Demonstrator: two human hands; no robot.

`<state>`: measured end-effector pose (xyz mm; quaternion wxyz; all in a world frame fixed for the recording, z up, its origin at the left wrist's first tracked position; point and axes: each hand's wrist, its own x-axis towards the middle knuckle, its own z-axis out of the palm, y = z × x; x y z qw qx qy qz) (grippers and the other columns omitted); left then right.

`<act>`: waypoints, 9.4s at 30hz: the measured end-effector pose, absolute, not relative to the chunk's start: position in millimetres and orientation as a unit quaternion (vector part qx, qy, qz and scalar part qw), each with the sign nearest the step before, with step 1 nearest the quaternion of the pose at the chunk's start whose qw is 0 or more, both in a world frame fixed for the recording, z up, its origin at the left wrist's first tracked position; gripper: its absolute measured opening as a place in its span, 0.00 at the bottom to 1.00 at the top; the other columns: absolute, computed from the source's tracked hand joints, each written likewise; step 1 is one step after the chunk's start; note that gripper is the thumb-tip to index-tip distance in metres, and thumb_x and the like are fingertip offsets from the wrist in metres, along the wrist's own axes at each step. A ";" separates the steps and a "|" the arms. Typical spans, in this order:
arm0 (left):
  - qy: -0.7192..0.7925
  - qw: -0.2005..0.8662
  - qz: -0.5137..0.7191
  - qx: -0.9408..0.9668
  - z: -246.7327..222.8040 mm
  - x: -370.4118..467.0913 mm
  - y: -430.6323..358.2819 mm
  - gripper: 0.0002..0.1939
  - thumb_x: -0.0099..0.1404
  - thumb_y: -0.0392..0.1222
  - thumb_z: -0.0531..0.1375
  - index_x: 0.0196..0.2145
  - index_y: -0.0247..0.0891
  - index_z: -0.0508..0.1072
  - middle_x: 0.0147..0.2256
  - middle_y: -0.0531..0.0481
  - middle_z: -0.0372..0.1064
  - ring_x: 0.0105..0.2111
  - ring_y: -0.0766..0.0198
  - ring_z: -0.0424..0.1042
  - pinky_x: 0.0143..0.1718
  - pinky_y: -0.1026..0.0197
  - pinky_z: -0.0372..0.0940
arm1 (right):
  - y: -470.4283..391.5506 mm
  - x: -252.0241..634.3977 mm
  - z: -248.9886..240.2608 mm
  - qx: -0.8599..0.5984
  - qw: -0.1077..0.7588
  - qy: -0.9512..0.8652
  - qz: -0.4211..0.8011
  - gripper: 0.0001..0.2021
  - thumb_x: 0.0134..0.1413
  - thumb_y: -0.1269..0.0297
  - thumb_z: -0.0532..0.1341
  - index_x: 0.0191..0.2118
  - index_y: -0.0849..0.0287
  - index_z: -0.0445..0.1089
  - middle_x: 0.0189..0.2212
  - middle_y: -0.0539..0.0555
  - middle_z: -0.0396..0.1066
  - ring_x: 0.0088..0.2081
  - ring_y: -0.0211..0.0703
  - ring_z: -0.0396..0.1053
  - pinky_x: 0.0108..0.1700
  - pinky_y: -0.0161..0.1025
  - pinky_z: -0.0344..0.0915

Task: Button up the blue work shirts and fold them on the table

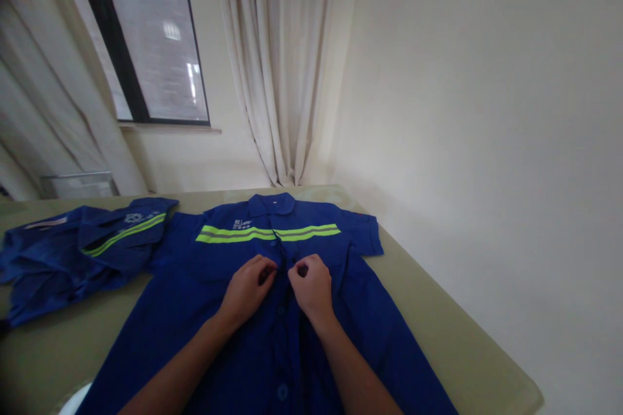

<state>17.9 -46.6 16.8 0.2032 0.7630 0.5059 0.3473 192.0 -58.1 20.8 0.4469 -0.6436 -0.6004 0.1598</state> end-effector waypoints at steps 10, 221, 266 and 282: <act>0.452 0.140 0.356 0.805 13.6 15.4 -46.7 0.07 0.71 0.35 0.55 0.39 0.43 0.73 0.38 0.51 0.72 0.40 0.59 0.70 0.43 0.58 0.64 | -54.5 184.1 12.0 -0.539 0.506 -0.636 0.220 0.05 0.51 0.66 0.63 0.30 0.58 0.77 0.35 0.55 0.72 0.36 0.45 0.72 0.38 0.39 0.68; 0.609 0.091 0.349 0.706 15.7 3.7 -11.9 0.09 0.71 0.40 0.58 0.44 0.44 0.78 0.39 0.51 0.81 0.38 0.59 0.79 0.40 0.61 0.67 | 5.4 152.6 -7.0 -0.501 0.539 -0.644 0.210 0.08 0.56 0.69 0.62 0.40 0.58 0.79 0.35 0.54 0.76 0.32 0.42 0.71 0.36 0.37 0.68; 0.552 0.211 0.433 0.681 8.6 -0.7 -2.4 0.09 0.66 0.44 0.58 0.34 0.41 0.77 0.32 0.50 0.80 0.33 0.59 0.79 0.37 0.60 0.68 | -10.6 140.7 13.3 -0.589 0.403 -0.682 0.160 0.05 0.58 0.69 0.64 0.37 0.52 0.77 0.28 0.47 0.73 0.30 0.40 0.70 0.33 0.34 0.58; 0.539 0.233 0.461 0.665 5.8 -2.1 -0.6 0.06 0.61 0.41 0.60 0.34 0.40 0.76 0.31 0.51 0.79 0.31 0.60 0.78 0.36 0.60 0.70 | -1.6 142.9 3.8 -0.535 0.481 -0.663 0.209 0.04 0.52 0.73 0.66 0.33 0.57 0.74 0.29 0.47 0.70 0.27 0.37 0.66 0.32 0.35 0.63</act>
